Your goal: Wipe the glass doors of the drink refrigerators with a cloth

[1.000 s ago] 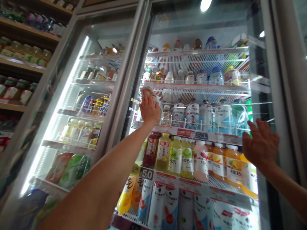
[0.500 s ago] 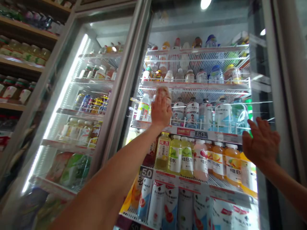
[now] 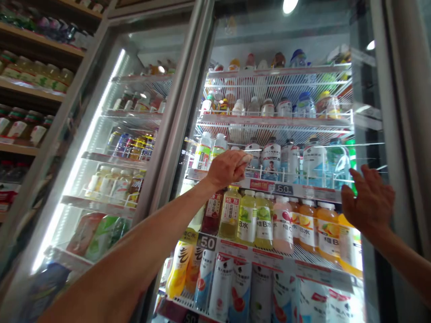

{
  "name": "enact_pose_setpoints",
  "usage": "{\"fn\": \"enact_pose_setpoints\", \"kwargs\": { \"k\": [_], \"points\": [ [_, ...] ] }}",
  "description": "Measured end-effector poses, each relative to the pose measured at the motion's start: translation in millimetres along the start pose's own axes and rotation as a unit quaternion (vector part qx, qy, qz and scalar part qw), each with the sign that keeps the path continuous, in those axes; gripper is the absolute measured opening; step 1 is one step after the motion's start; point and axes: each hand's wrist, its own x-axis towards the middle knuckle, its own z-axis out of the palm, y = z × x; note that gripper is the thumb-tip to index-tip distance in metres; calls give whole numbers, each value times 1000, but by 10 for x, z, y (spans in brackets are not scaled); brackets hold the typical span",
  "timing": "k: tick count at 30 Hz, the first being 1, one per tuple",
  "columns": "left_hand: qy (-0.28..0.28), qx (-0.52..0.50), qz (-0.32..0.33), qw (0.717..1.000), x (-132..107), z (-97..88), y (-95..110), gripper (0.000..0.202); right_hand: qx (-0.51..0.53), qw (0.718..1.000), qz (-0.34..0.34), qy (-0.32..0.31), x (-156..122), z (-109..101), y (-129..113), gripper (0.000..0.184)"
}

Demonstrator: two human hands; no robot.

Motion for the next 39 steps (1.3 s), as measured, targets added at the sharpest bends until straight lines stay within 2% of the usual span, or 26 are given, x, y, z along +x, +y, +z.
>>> {"fn": "enact_pose_setpoints", "kwargs": {
  "k": [2,4,6,9,12,14,16,18,20,22,24,26,27,29,31,33,34,36,39],
  "points": [
    [-17,-17,-97,995,179,-72,100,30,1,1000,4,-6,0,-6,-2,61],
    [1,10,-214,977,349,-119,83,28,2,1000,7,-9,2,-12,-4,60],
    [41,54,-255,965,455,-99,-9,23,3,1000,6,-10,5,-16,-4,60],
    [107,74,-219,967,460,59,-128,38,1,1000,1,-10,10,-22,-2,60],
    [151,56,-163,974,365,250,-126,47,-2,1000,0,-12,14,-25,-3,60],
    [127,34,-91,987,303,334,-91,43,-2,1000,1,-10,15,-22,-3,60],
    [70,21,-18,997,266,361,-96,37,0,1000,0,-9,13,-15,2,59],
    [29,26,11,999,262,329,-187,35,2,1000,1,-5,11,-9,6,58],
    [40,45,-32,998,288,254,-358,35,6,1000,3,-3,10,-9,2,57],
    [92,65,-123,986,336,185,-525,36,9,1000,6,-5,12,-18,-15,57],
    [141,77,-201,966,384,184,-555,36,10,1000,9,-10,15,-31,-39,56],
    [151,72,-202,965,407,286,-351,37,12,1000,12,-9,15,-39,-56,54],
    [140,65,-167,974,404,372,-164,37,13,1000,13,-6,14,-40,-58,54],
    [96,45,-49,993,375,571,296,37,16,1000,12,1,10,-36,-47,52],
    [43,33,57,997,334,732,686,36,21,1000,7,7,6,-29,-20,52],
    [4,26,91,996,303,773,809,35,25,1000,-2,8,4,-25,9,53],
    [-5,22,83,996,291,740,748,36,27,1000,-5,7,4,-26,18,53],
    [10,15,31,999,270,599,435,39,28,1000,-8,5,5,-31,22,53],
    [103,20,-85,991,222,378,-89,49,24,1000,-2,2,8,-38,-3,52]
  ]
}}
